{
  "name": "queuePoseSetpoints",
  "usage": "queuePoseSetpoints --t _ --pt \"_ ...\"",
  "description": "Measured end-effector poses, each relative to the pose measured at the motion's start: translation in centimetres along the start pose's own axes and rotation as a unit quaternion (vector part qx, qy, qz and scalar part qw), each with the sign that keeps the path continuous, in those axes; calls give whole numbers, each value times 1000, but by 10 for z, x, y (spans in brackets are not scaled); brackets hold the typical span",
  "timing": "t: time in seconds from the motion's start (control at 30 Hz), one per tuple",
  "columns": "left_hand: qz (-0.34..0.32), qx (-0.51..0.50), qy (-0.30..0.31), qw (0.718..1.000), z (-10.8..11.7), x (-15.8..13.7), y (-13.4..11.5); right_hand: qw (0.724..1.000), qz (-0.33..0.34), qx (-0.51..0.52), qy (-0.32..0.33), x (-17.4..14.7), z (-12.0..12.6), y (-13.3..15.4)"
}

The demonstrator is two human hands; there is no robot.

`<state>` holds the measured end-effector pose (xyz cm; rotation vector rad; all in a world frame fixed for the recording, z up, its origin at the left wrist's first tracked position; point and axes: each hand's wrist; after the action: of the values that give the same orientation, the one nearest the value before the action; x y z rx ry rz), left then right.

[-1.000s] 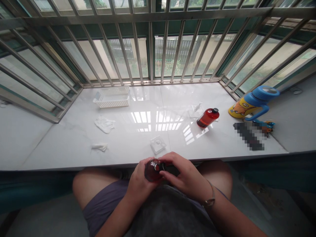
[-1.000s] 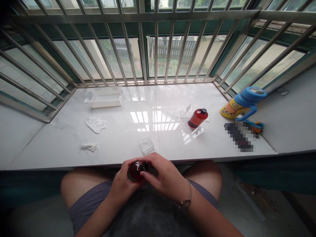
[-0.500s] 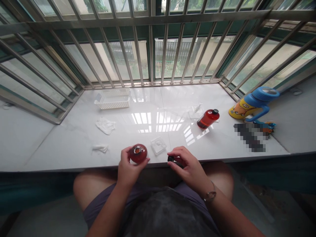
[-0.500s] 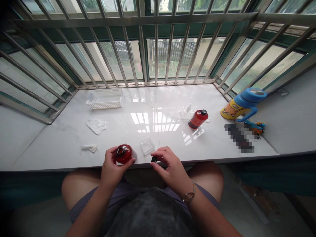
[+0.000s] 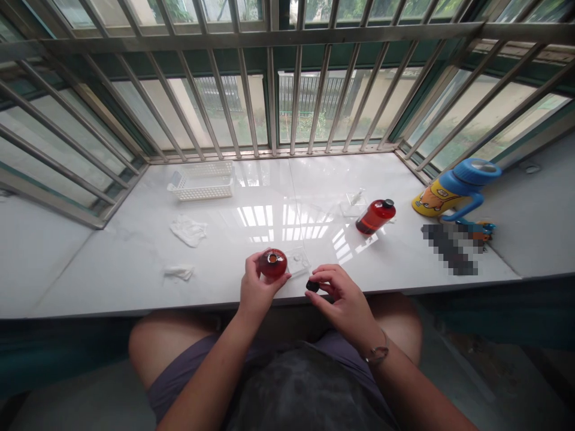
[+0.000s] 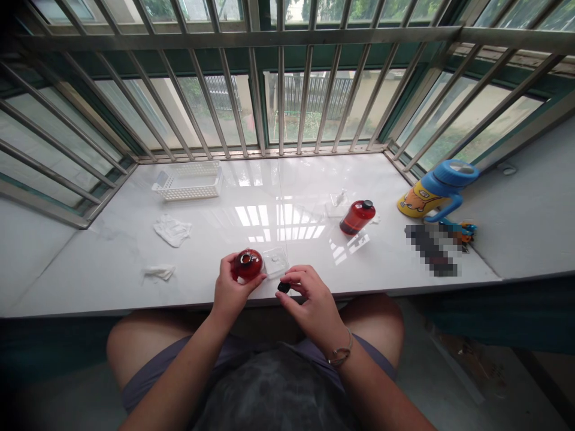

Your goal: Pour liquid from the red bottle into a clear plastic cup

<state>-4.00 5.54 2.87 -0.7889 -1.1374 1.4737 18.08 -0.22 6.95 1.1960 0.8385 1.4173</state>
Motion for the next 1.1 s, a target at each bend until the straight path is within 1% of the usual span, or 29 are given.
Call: queuePoseSetpoints --t 0.13,0.2,0.23,0.33,0.37,0.4,0.43,0.5,0.53,0.57,0.73,0.83,1.0,1.1 --pt "-42 4 28 999 -9 10 4 999 21 -26 -22 1 -3 -6" --pt "-83 21 30 996 -7 9 5 998 33 -49 -29 1 -4 -8" --pt "-109 31 20 993 -5 5 4 997 39 -58 -31 1 -5 -9" --pt "-189 59 -47 979 9 -13 -2 995 60 -73 -36 0 -8 -8" --pt "-208 65 -54 975 15 -21 -6 994 70 -79 -36 0 -10 -8" --pt "-219 70 -39 972 20 -29 -10 992 83 -84 -36 0 -13 -8" --pt "-222 72 -7 972 25 -37 -15 991 97 -88 -34 -1 -15 -9" --pt "-201 70 62 975 32 -51 -24 988 127 -87 -24 -2 -23 -10" --pt "-183 67 82 977 34 -56 -28 987 139 -83 -17 -3 -27 -11" --pt "-162 67 89 980 35 -61 -32 985 150 -78 -9 -4 -31 -12" --pt "-65 83 73 992 37 -67 -40 980 193 -54 6 -10 -48 -14" --pt "-28 81 69 994 37 -65 -40 976 211 -56 5 -13 -52 -14" --pt "-3 62 73 995 35 -63 -32 975 208 -77 15 -14 -50 -17" --pt "-15 85 44 995 38 -54 -20 977 194 -87 17 -14 -48 -18"
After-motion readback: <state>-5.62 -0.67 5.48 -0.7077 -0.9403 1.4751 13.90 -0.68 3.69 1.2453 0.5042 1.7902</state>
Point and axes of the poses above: each hand's wrist, its own x-axis towards the middle knuckle, its own z-axis out of the back of the hand, y = z × x, and after that the axes turned 5 degrees about -y, right-handed
